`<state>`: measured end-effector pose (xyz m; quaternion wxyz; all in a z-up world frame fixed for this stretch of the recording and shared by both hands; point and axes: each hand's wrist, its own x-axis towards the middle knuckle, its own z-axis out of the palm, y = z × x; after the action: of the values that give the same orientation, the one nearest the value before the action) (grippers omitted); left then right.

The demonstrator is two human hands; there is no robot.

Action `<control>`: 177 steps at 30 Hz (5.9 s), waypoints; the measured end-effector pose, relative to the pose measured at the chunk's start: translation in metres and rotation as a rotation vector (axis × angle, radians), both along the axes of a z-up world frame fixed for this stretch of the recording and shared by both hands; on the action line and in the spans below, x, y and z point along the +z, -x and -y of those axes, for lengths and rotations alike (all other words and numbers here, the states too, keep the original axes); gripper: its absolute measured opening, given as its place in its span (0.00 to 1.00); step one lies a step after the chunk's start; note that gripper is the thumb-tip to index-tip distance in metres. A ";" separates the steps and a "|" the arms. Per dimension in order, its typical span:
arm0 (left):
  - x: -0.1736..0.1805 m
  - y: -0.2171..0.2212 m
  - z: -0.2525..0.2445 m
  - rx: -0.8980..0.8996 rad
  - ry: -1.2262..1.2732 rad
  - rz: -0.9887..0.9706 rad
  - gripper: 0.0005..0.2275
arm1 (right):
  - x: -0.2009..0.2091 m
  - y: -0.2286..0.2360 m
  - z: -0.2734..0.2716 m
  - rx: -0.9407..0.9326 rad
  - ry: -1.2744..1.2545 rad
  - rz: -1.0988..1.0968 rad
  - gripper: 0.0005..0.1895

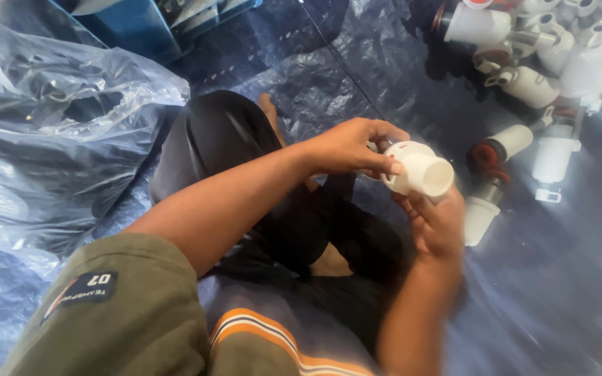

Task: The person sits on the floor and assembles white plastic components by hand. They insert a cylindrical part into a larger housing, secure it with a ring, and repeat the process with multiple units.

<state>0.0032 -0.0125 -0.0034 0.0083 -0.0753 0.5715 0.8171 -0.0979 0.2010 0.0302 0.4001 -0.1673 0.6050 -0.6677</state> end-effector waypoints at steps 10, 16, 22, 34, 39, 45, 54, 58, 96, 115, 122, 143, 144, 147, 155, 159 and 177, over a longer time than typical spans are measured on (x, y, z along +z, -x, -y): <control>-0.018 0.000 0.007 0.049 0.403 -0.249 0.31 | -0.003 -0.010 0.018 0.042 -0.156 -0.273 0.32; -0.017 0.000 0.001 0.015 0.544 -0.011 0.27 | -0.036 0.001 0.008 0.081 0.021 -0.089 0.26; -0.021 -0.003 0.005 -0.039 0.438 0.140 0.21 | -0.062 -0.001 0.005 -0.067 -0.023 -0.009 0.21; -0.024 0.011 -0.009 0.077 0.443 0.112 0.21 | -0.060 0.010 0.002 -0.067 -0.189 -0.256 0.18; -0.029 0.019 -0.010 0.155 0.324 0.031 0.19 | -0.062 0.008 0.003 -0.073 -0.141 -0.343 0.22; -0.044 0.020 -0.009 0.214 0.215 0.152 0.20 | -0.083 0.003 0.015 -0.208 -0.101 -0.313 0.22; -0.044 0.018 -0.010 0.256 0.183 0.089 0.16 | -0.082 -0.013 0.029 -0.265 0.097 -0.065 0.26; -0.036 0.020 -0.013 0.282 0.201 0.150 0.12 | -0.079 -0.011 0.032 -0.322 0.135 0.058 0.28; -0.039 0.019 -0.027 0.171 0.660 0.122 0.19 | -0.054 0.005 0.014 -0.152 -0.274 -0.482 0.22; -0.037 0.009 -0.026 0.038 0.845 0.232 0.20 | -0.062 0.000 0.020 -0.043 -0.340 -0.715 0.15; -0.038 0.013 -0.029 0.100 0.687 0.130 0.21 | -0.075 0.007 0.018 -0.086 -0.325 -0.542 0.13; -0.034 0.011 -0.030 0.081 0.714 0.167 0.19 | -0.077 0.009 0.014 -0.018 -0.339 -0.752 0.15; -0.032 0.010 -0.031 0.075 0.727 0.210 0.20 | -0.075 0.005 0.014 -0.012 -0.346 -0.776 0.15; -0.021 0.005 -0.030 0.135 0.776 0.228 0.20 | -0.066 -0.003 0.022 -0.009 -0.297 -0.785 0.17; -0.013 0.005 -0.033 0.214 0.952 -0.097 0.17 | -0.050 -0.011 0.018 -0.080 -0.278 -1.118 0.14; -0.016 0.005 -0.035 0.321 0.859 -0.186 0.14 | -0.052 -0.014 0.014 -0.187 -0.249 -1.125 0.14; -0.007 0.009 -0.027 0.282 0.417 -0.164 0.16 | -0.038 0.003 0.006 -0.209 -0.015 -0.815 0.31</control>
<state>-0.0063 0.0144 -0.0109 -0.1678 -0.0876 0.7100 0.6783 -0.1012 0.1946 -0.0078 0.0593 -0.3527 0.7324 -0.5794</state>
